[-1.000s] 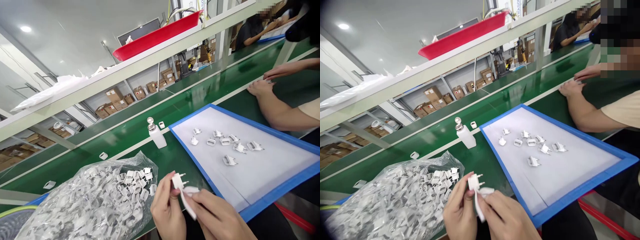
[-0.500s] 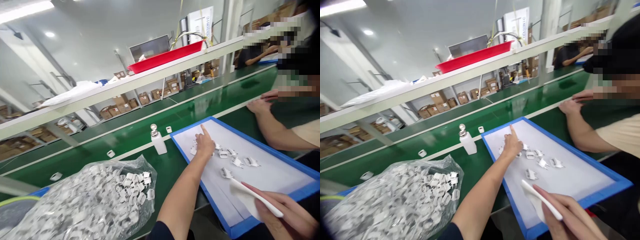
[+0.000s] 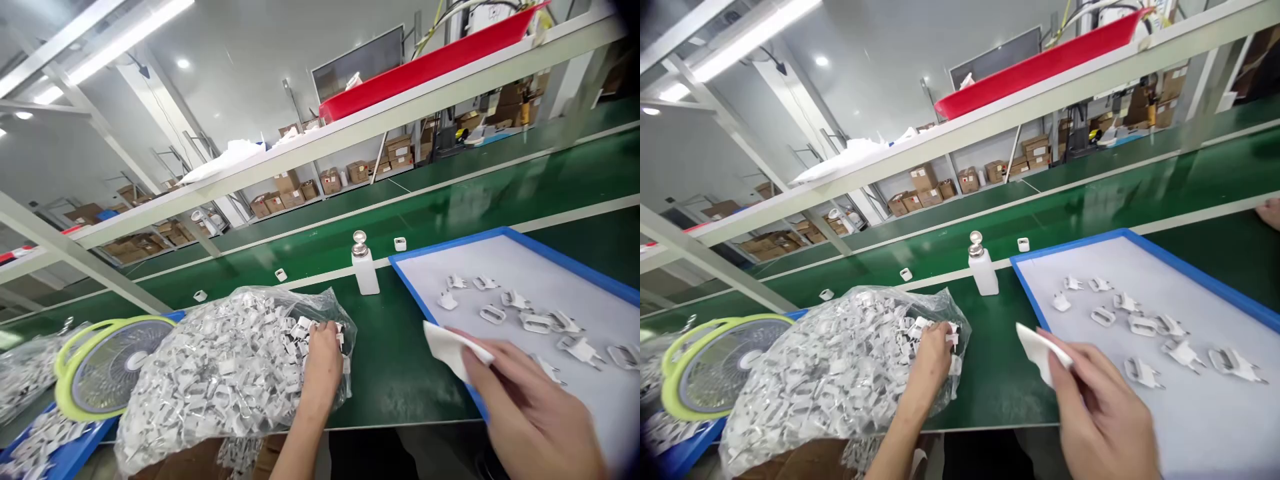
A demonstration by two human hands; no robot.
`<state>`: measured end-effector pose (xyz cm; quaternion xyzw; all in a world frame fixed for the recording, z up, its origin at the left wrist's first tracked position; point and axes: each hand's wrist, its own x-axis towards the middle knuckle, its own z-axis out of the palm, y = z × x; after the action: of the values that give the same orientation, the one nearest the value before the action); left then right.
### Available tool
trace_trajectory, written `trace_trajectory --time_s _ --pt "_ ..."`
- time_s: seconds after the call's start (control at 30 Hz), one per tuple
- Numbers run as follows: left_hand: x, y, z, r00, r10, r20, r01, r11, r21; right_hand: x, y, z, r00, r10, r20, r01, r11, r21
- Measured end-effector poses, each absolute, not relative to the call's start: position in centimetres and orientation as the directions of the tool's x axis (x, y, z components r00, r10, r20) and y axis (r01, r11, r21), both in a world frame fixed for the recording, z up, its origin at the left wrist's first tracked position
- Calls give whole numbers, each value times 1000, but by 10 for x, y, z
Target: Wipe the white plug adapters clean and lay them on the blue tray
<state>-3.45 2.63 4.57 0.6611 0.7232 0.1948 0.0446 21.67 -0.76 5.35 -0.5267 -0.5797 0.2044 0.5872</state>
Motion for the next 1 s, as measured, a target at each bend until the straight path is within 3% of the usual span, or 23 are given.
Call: trace_trajectory --time_s 0.1,0.2,0.3,0.43,0.63,0.83,1.0 --pt "-47 22 33 -115 979 167 947 58 316 181 45 90 246 814 526 577 313 -754" --pt "-47 24 33 -118 977 180 952 60 299 154 112 113 206 796 569 661 315 -681" --pt "-46 26 44 -139 966 218 951 70 300 136 161 123 3 827 563 732 381 -564" --pt "-38 23 65 -173 947 269 940 77 333 124 180 124 -284 843 457 787 477 -391" --pt "8 11 67 -134 976 174 886 40 462 120 191 132 -439 861 256 845 493 -208" --pt "50 2 28 -120 991 63 887 79 455 124 206 144 -502 855 130 848 516 -120" --pt "59 -2 20 -117 991 62 900 79 428 130 204 146 -517 845 140 838 532 -119"
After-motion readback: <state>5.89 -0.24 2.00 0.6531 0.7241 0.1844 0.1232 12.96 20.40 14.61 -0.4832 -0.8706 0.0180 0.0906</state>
